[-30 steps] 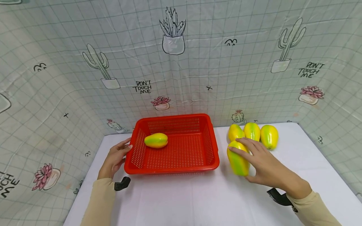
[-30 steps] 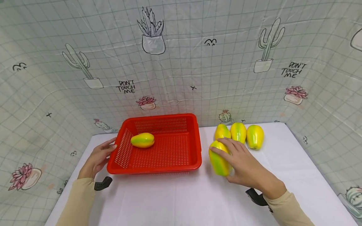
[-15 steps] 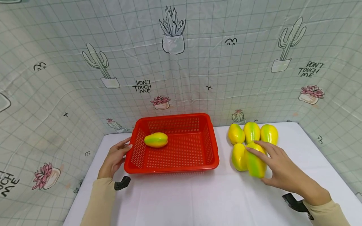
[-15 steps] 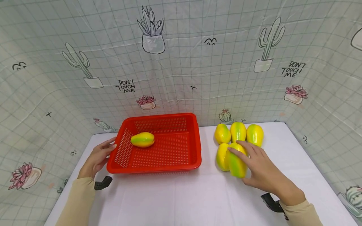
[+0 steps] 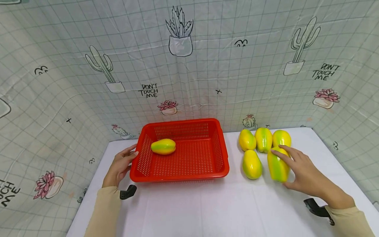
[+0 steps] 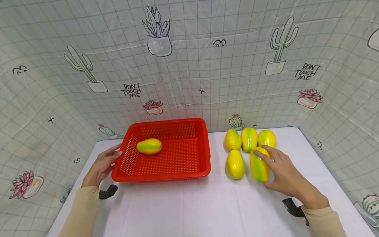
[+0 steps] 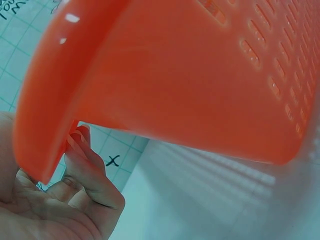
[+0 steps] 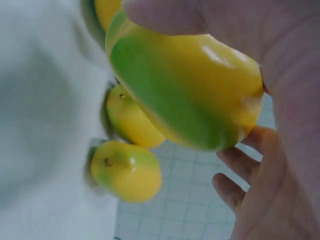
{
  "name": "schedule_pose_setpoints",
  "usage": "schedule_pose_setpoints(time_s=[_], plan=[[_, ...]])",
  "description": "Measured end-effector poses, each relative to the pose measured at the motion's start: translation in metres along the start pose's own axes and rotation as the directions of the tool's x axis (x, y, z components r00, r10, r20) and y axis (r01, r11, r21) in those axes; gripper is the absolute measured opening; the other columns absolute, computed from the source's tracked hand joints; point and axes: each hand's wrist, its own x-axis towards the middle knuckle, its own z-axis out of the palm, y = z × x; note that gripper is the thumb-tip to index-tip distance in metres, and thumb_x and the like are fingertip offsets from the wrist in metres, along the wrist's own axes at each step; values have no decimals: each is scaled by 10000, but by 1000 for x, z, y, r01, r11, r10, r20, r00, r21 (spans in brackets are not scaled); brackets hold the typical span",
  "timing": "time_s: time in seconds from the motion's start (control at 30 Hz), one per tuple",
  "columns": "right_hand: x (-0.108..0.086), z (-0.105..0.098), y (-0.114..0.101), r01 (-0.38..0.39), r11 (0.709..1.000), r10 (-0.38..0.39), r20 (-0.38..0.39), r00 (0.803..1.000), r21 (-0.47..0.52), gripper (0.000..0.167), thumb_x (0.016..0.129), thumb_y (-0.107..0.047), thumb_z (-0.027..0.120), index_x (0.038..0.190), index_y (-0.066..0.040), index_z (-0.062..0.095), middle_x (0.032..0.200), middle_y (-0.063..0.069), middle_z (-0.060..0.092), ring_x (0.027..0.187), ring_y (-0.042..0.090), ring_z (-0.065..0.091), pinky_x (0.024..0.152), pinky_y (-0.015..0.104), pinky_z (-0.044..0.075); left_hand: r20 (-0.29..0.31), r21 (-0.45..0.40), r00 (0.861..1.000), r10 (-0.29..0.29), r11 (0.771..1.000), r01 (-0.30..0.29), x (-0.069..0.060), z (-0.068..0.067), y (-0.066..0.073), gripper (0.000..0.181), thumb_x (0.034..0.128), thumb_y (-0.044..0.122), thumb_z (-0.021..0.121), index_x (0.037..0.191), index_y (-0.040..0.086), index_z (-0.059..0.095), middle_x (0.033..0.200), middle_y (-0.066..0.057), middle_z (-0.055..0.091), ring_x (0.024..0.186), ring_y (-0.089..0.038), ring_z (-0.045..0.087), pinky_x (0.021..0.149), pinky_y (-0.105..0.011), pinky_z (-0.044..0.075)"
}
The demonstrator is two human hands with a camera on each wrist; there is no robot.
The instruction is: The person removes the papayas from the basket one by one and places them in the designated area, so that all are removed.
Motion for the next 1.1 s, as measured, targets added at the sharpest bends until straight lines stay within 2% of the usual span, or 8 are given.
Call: schedule_pose_setpoints(time_s=[0.23, 0.37, 0.6, 0.9, 1.1], plan=[[-3, 11, 11, -31, 999, 29, 53, 998, 32, 1200, 510, -80, 1026, 1556, -142, 440, 1489, 286, 406, 1254, 556, 442, 925, 747, 367, -7, 0, 1000, -1, 1000, 1, -1, 0, 0, 610, 1114, 220, 545, 1675, 142, 319, 1652, -237, 361, 1325, -339, 525, 830, -229, 552], [-2, 17, 15, -31, 999, 29, 56, 998, 33, 1225, 506, -83, 1029, 1568, -122, 419, 1499, 284, 402, 1255, 552, 447, 921, 746, 379, -7, -4, 1000, -6, 1000, 6, -1, 0, 0, 610, 1114, 222, 547, 1675, 147, 320, 1658, -232, 359, 1307, -318, 532, 834, -232, 548], [-1, 23, 18, -39, 997, 35, 69, 997, 66, 1264, 507, -71, 1024, 1582, -12, 362, 1519, 295, 413, 1298, 518, 438, 946, 737, 390, -6, -9, 1000, -10, 1000, 10, 0, 0, 1, 613, 1112, 227, 551, 1676, 154, 323, 1662, -227, 354, 1298, -315, 536, 839, -234, 550], [-1, 29, 20, -59, 990, 45, 113, 993, 127, 1160, 547, -80, 1000, 1534, -9, 394, 1546, 299, 424, 1356, 501, 402, 982, 745, 370, -8, -10, 1000, -14, 1000, 14, 0, 1, 0, 610, 1113, 226, 547, 1676, 157, 322, 1651, -224, 358, 1293, -305, 525, 829, -228, 551], [1, 30, 22, -37, 993, 25, 105, 994, 116, 1097, 537, -80, 1008, 1484, -21, 458, 1519, 312, 414, 1318, 529, 419, 945, 753, 378, -11, -17, 1000, -15, 1000, 15, -2, 1, 0, 610, 1113, 223, 547, 1675, 152, 322, 1649, -225, 357, 1320, -328, 511, 828, -226, 549]])
